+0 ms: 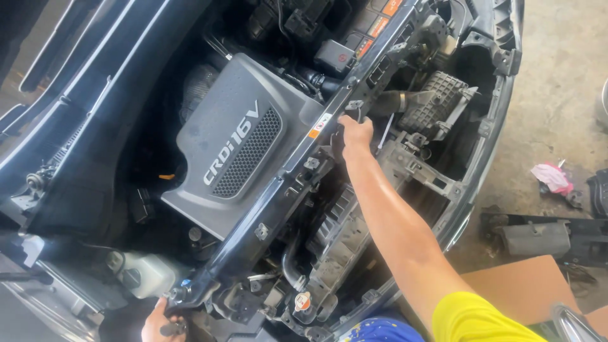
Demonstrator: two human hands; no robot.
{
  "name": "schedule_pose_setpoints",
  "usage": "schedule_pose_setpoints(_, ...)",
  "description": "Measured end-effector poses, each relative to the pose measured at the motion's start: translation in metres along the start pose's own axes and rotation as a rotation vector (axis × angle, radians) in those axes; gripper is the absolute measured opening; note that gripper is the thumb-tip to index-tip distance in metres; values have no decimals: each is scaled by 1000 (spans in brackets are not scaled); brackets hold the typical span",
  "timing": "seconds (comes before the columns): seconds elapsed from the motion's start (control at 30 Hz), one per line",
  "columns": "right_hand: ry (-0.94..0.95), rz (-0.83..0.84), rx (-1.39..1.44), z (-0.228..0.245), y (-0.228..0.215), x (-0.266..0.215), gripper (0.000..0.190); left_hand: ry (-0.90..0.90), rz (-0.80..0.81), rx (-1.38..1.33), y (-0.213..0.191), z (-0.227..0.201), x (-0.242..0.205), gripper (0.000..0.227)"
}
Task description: Removing the upper radiator support bracket and associated components from the front of a vehicle.
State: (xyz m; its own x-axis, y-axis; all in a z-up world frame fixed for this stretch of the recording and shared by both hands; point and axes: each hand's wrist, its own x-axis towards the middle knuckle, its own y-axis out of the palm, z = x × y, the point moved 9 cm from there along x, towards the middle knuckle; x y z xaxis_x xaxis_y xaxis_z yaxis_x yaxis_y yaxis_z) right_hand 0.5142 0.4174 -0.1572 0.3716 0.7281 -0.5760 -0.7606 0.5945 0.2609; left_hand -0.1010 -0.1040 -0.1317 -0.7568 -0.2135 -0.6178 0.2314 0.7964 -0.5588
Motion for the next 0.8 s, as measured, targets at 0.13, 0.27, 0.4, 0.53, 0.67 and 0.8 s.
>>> schedule_pose_setpoints(0.13,-70,-79,-107,-3,1,17,63,213,399,-15,39,-20,-3,30)
schedule_pose_setpoints(0.27,-155,-164,-214,-3,-3,42,80,206,335,-21,71,-17,-14,25)
schedule_pose_setpoints(0.4,-74,-84,-42,30,0,13,71,110,325,-40,100,-9,-5,22)
schedule_pose_setpoints(0.53,-143,-33,-79,26,-10,40,70,132,256,21,112,-24,-25,22)
schedule_pose_setpoints(0.67,-207,-15,-166,5,-18,74,87,131,289,-76,116,-28,-25,19)
schedule_pose_setpoints(0.8,-166,243,-71,32,-17,31,70,194,271,-57,111,-25,-40,22)
